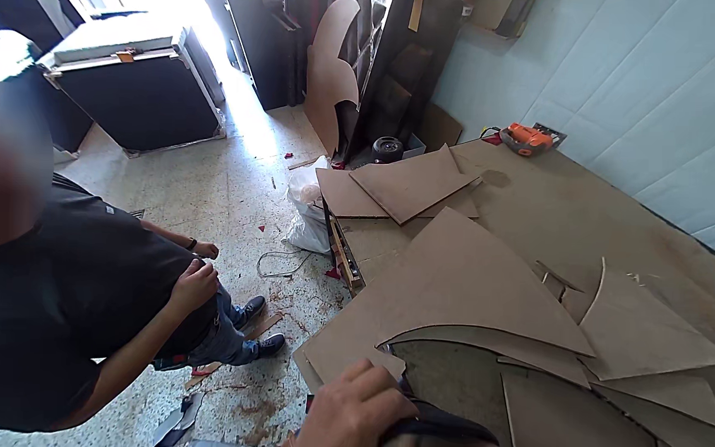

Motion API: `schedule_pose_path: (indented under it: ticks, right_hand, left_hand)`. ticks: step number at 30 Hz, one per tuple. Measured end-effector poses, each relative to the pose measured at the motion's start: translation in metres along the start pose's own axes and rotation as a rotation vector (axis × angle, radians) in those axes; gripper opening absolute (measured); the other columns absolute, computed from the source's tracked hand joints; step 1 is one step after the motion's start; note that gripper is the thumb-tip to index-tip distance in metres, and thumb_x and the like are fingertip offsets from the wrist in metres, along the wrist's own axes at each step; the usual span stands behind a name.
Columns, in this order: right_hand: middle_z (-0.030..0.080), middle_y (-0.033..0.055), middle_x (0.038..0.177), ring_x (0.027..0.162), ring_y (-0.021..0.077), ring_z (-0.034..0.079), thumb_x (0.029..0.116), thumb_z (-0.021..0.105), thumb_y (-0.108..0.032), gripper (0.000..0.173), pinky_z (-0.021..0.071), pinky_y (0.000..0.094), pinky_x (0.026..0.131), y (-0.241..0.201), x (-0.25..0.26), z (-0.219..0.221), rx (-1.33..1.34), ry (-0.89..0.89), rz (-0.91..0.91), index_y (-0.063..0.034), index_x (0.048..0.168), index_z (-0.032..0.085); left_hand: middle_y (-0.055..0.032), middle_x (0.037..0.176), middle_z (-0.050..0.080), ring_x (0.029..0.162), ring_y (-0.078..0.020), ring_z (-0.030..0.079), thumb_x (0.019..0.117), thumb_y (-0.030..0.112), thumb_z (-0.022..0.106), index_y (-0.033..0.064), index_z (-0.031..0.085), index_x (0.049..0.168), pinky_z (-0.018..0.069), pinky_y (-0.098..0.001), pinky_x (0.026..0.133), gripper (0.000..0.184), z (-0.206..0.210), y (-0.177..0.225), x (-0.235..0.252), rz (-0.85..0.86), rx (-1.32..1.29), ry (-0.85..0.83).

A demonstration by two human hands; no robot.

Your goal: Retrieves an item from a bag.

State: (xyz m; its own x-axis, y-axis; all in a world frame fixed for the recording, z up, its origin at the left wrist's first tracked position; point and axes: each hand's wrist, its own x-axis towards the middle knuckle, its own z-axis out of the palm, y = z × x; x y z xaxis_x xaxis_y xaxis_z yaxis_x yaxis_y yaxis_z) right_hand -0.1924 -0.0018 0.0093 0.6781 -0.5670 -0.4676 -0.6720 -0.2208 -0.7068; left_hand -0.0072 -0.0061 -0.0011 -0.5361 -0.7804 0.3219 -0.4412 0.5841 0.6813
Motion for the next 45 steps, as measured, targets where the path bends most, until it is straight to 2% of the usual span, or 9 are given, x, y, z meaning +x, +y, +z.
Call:
schedule_pose_path:
  ticks: [3,14,19,21,23,28,36,40,45]
  right_hand:
    - [0.070,0.0248,0.105,0.102,0.0381,0.068,0.1060,0.046,-0.025,0.036,0.0510,0.0588,0.091,0.005,-0.004,-0.001,-0.012,-0.026,0.029,0.0031,0.107,0.068]
    - [0.071,0.0164,0.112,0.108,0.0294,0.068,0.1082,0.045,-0.041,0.043,0.0518,0.0546,0.098,0.010,-0.051,-0.002,0.047,0.175,-0.075,-0.0068,0.115,0.070]
    - [0.073,0.0123,0.114,0.108,0.0228,0.071,0.1075,0.052,-0.026,0.030,0.0561,0.0454,0.097,0.007,-0.072,-0.002,0.134,0.269,-0.281,-0.0063,0.120,0.071]
    - [0.070,0.0075,0.130,0.133,0.0260,0.059,0.1043,0.058,-0.015,0.019,0.0459,0.0505,0.116,0.008,-0.078,-0.010,0.189,0.367,-0.578,-0.0070,0.115,0.071]
    - [0.067,0.0073,0.137,0.142,0.0328,0.050,0.1053,0.056,-0.022,0.022,0.0343,0.0624,0.122,0.012,-0.081,-0.020,0.220,0.443,-0.646,-0.0096,0.116,0.071]
    - [0.065,0.0071,0.138,0.135,0.0259,0.057,0.1081,0.053,-0.031,0.033,0.0494,0.0485,0.115,0.055,0.005,-0.014,0.264,0.400,-0.761,-0.0091,0.129,0.065]
    - [0.070,0.0250,0.117,0.101,0.0423,0.071,0.1075,0.052,-0.041,0.044,0.0631,0.0550,0.089,-0.003,0.045,-0.023,0.771,0.449,-1.013,-0.0027,0.122,0.066]
    - [0.074,0.0110,0.100,0.083,0.0273,0.074,0.1053,0.049,-0.052,0.046,0.0657,0.0419,0.069,-0.057,0.036,-0.054,0.916,0.491,-1.140,-0.0134,0.115,0.071]
    - [0.067,-0.0016,0.089,0.077,0.0138,0.066,0.1116,0.024,-0.042,0.049,0.0597,0.0328,0.068,-0.091,0.089,-0.097,0.997,0.739,-1.084,-0.0156,0.107,0.065]
  left_hand:
    - [0.0045,0.095,0.070,0.089,-0.0085,0.065,0.0955,0.029,0.071,0.0211,0.077,0.101,0.0554,-0.0261,0.073,0.011,-0.008,-0.007,-0.012,-0.039,-0.014,0.078]
    - [0.0018,0.096,0.069,0.083,-0.0063,0.066,0.0951,0.028,0.072,0.0188,0.076,0.107,0.0568,-0.0241,0.066,0.016,-0.015,0.014,-0.020,-0.034,-0.078,0.131]
    - [0.0015,0.102,0.072,0.090,-0.0085,0.069,0.0969,0.029,0.070,0.0178,0.076,0.107,0.0605,-0.0280,0.073,0.016,-0.019,0.015,-0.020,-0.087,-0.061,0.118]
    - [0.0036,0.101,0.071,0.091,-0.0097,0.071,0.0982,0.025,0.067,0.0185,0.076,0.104,0.0643,-0.0313,0.075,0.013,-0.029,-0.004,-0.026,-0.235,-0.066,0.184]
    - [0.0055,0.095,0.071,0.084,-0.0111,0.070,0.0992,0.027,0.064,0.0208,0.076,0.098,0.0637,-0.0316,0.070,0.014,-0.042,-0.018,-0.028,-0.385,-0.110,0.258]
    - [0.0066,0.090,0.069,0.082,-0.0094,0.066,0.1018,0.031,0.061,0.0200,0.075,0.095,0.0585,-0.0312,0.072,0.019,-0.043,-0.020,-0.028,-0.367,-0.129,0.338]
    - [-0.0094,0.100,0.071,0.090,-0.0202,0.069,0.1058,0.025,0.054,0.0048,0.073,0.103,0.0599,-0.0374,0.079,0.028,-0.048,-0.022,-0.095,-0.315,-0.414,0.601]
    - [-0.0139,0.104,0.070,0.093,-0.0210,0.069,0.1069,0.024,0.051,-0.0002,0.071,0.108,0.0596,-0.0390,0.084,0.031,-0.028,-0.019,-0.140,-0.328,-0.561,0.723]
    - [-0.0148,0.107,0.069,0.097,-0.0209,0.067,0.1058,0.029,0.054,-0.0008,0.070,0.107,0.0571,-0.0379,0.087,0.034,-0.008,-0.005,-0.190,-0.290,-0.564,0.815]
